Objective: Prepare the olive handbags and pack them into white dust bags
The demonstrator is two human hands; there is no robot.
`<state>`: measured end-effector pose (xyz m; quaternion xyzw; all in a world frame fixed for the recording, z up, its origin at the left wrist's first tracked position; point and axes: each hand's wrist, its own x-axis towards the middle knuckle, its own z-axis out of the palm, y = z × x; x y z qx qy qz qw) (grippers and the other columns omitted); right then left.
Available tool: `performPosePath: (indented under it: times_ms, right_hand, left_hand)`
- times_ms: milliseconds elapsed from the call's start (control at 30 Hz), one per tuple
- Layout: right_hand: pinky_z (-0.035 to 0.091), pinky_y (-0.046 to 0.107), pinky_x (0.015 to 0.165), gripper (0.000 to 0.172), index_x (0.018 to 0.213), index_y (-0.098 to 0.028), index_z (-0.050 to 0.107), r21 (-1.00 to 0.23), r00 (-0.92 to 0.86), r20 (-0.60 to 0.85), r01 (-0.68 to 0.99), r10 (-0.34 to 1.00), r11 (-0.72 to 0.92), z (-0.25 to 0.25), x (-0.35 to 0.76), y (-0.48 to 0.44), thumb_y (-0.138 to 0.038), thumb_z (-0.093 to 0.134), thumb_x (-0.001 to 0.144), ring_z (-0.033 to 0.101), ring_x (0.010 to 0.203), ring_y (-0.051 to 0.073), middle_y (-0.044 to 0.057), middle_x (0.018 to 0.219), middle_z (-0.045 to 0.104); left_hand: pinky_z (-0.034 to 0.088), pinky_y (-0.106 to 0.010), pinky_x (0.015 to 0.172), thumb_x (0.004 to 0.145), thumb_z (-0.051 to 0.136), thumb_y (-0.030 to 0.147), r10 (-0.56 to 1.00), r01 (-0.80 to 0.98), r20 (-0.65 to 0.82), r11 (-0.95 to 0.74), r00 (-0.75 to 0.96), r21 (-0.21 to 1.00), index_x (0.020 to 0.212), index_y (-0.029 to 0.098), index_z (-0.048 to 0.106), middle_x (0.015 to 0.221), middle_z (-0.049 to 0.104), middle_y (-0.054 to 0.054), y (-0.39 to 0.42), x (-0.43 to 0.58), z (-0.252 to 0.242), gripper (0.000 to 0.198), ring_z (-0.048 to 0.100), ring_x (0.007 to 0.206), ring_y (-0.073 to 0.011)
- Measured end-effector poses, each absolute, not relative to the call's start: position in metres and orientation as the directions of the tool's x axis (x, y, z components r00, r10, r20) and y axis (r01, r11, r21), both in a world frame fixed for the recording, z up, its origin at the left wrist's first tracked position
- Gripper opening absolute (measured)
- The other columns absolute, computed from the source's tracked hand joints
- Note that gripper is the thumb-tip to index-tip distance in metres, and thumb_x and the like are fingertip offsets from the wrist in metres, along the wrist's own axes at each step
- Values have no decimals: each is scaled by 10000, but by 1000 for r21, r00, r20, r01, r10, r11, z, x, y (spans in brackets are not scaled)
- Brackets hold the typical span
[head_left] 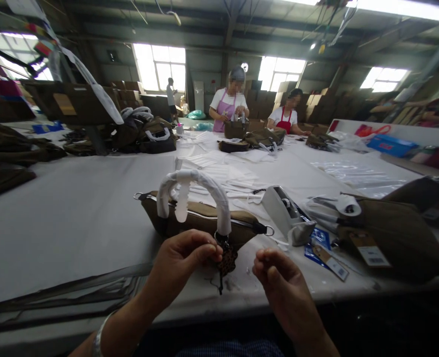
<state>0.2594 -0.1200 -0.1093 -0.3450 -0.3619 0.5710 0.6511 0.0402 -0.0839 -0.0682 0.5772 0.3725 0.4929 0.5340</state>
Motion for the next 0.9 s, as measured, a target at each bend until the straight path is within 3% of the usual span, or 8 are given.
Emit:
performPosePath:
  times_ms: [133,233,333,400,533,600,700,900]
  right_hand:
    - [553,221,717,165,844,-266,795,-907,167,91,-394,982,151,-116,250,-116,-367,857,729,642,703,113,15,818,731]
    - [532,208,672,90,841,-274,781,-955,205,175,-201,963,217,-119,248,-114,-336,811,783,613,694,113,1,788,693]
    - [521,214,722,37,819,-262,777,-946,216,324,44,921,322,-115,248,-114,-295,783,804,622,881,157,36,970,664]
    - [519,224,756,48,803,-246,770,-934,209,357,108,911,341,-113,248,-113,-291,765,818,615,961,177,55,1114,641]
    - [527,229,755,43,866,-257,753,-964,167,249,-48,954,260,-119,246,-112,-293,748,843,632,840,151,25,935,704]
    - [535,232,758,49,877,-262,751,-963,144,192,-163,971,215,-125,243,-112,-297,752,843,634,794,142,1,822,700]
    - [542,241,770,49,858,-256,758,-951,119,142,-260,983,169,-130,240,-112,-300,761,837,643,796,143,-4,809,705]
    - [541,275,826,54,850,-251,777,-961,152,182,-182,971,209,-128,237,-110,-261,789,798,637,883,173,11,887,712]
  left_hand:
    - [542,-166,711,920,657,222,904,20,320,-339,283,941,936,238,779,847,740,4,-85,47,-69,124,675,768,-106]
    - [538,-197,800,954,603,190,842,103,387,-453,376,885,1051,278,763,988,727,-4,-85,49,-72,207,671,885,-122]
    - [521,-241,848,958,594,170,769,229,477,-601,425,766,1104,296,748,1018,717,-14,-83,49,-75,247,637,949,-146]
    - [507,-266,879,942,617,159,714,293,543,-687,443,665,1109,292,750,1006,720,-20,-82,50,-76,251,614,981,-164]
    - [514,-240,812,918,659,165,716,294,554,-688,425,664,1107,256,734,929,749,-3,-84,54,-76,223,650,872,-143]
    - [513,-224,757,889,702,184,776,319,512,-623,369,714,1038,239,733,877,758,17,-85,56,-75,162,663,792,-130]
    - [506,-206,741,875,715,176,817,332,456,-565,355,755,904,232,734,841,758,38,-86,58,-74,66,671,774,-119]
    - [532,-176,792,884,691,139,805,208,460,-556,374,805,948,222,755,930,762,11,-85,58,-74,123,703,850,-114]
